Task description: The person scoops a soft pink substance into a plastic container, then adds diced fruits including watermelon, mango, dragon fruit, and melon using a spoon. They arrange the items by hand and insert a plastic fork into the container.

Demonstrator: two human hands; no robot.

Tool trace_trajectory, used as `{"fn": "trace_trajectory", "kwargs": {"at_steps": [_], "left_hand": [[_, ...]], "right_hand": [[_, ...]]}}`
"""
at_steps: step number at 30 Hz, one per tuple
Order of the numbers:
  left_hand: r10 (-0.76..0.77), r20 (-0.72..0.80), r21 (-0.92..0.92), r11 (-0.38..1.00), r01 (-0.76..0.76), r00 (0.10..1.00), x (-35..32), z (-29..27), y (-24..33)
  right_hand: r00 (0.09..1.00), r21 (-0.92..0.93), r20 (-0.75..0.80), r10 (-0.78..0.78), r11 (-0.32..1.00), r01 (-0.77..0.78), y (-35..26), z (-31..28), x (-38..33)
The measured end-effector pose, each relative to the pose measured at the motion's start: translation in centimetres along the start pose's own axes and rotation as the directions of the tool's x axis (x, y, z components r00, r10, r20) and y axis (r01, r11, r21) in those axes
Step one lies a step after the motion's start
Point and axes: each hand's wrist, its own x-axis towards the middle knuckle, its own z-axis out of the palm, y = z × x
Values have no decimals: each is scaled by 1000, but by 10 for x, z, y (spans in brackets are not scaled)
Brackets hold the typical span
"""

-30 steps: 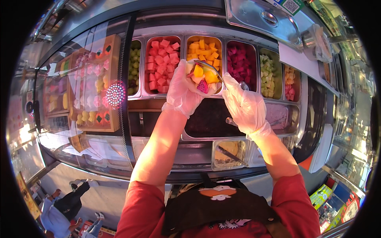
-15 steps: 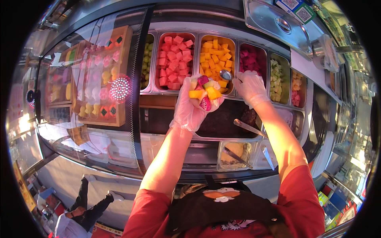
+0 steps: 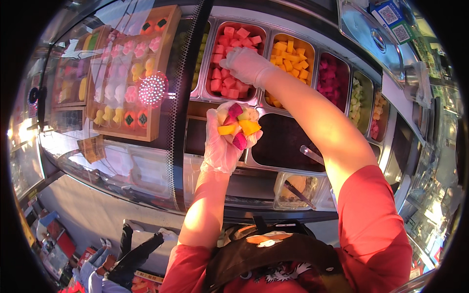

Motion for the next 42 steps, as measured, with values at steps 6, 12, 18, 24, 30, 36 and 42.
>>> {"fn": "trace_trajectory", "kwargs": {"at_steps": [6,12,18,24,30,36,42], "left_hand": [[108,143,-68,993,-99,984,17,-6,9],[139,98,-82,988,-131,985,22,2,1],[97,104,-134,987,-83,990,25,-5,-7],[97,193,-188,980,-60,976,20,-9,-4],[98,140,-41,995,-93,985,15,-11,2],[83,60,89,992,-88,995,5,0,12],[107,91,194,973,-123,990,9,-8,10]], "right_hand": [[911,955,4,413,270,-126,-60,-76,-74],[887,292,-459,-52,934,206,-97,-66,-107],[941,331,-335,-56,928,173,-112,-53,-120],[791,542,-608,64,762,355,-86,-55,-106],[978,349,-138,159,931,-102,-2,-24,-21],[978,51,196,69,995,-81,-14,13,16],[973,675,-37,226,724,-142,-31,-30,-20]]}}
